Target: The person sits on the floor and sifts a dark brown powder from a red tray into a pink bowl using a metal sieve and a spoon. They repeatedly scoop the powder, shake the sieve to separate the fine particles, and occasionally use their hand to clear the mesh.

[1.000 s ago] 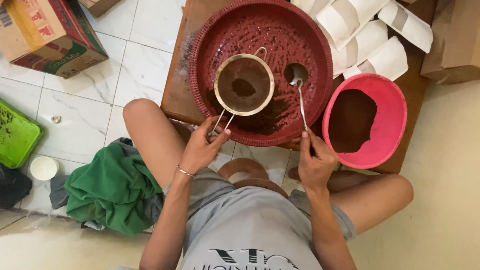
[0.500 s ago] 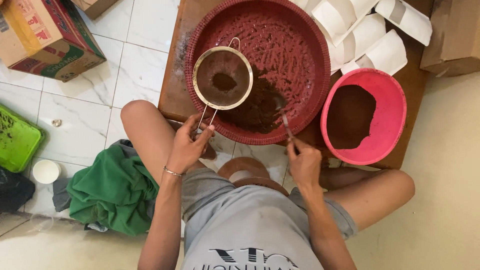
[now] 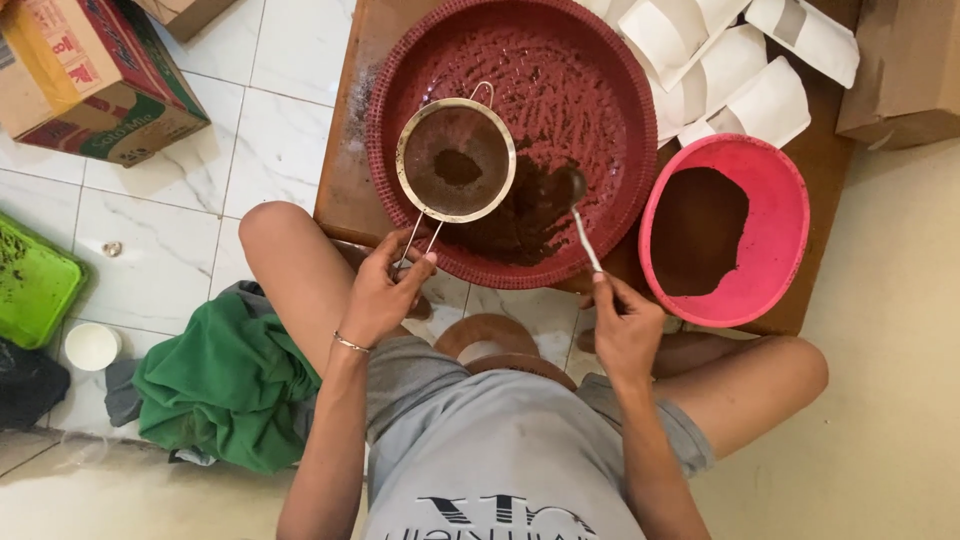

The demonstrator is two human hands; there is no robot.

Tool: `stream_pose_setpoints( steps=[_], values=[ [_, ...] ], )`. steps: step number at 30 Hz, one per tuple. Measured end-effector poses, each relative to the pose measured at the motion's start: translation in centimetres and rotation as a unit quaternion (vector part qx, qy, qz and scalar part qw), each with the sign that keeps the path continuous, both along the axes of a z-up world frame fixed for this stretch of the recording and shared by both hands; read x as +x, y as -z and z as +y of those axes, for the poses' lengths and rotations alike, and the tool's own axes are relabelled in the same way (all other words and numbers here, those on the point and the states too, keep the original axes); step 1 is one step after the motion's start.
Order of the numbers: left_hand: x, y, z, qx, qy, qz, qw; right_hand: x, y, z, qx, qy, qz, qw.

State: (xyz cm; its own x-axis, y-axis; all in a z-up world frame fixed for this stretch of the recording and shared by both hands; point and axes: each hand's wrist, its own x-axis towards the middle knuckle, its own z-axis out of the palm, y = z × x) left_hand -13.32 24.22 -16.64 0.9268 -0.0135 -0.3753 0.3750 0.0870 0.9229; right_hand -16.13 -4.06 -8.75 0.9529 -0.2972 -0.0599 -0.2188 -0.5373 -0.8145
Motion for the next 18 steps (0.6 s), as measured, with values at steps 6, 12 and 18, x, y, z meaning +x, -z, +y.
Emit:
stream_pose_setpoints(
  steps=[6, 12, 18],
  values=[
    [0.5, -1.1, -1.2, 0.014, 0.016, -0.006, 1.000, 0.6, -2.8, 1.8, -0.014, 0.002, -0.090, 0.996],
    [0.6, -2.4, -2.0, 0.035, 0.049, -0.010, 0.998, 2.3, 0.7, 2.6, -0.177, -0.143, -0.244, 0.943],
    [0.1, -1.7, -1.7, 0.026, 0.035, 0.000, 0.999, 2.3, 0.6, 2.1, -0.177, -0.148, -0.257, 0.938]
  ],
)
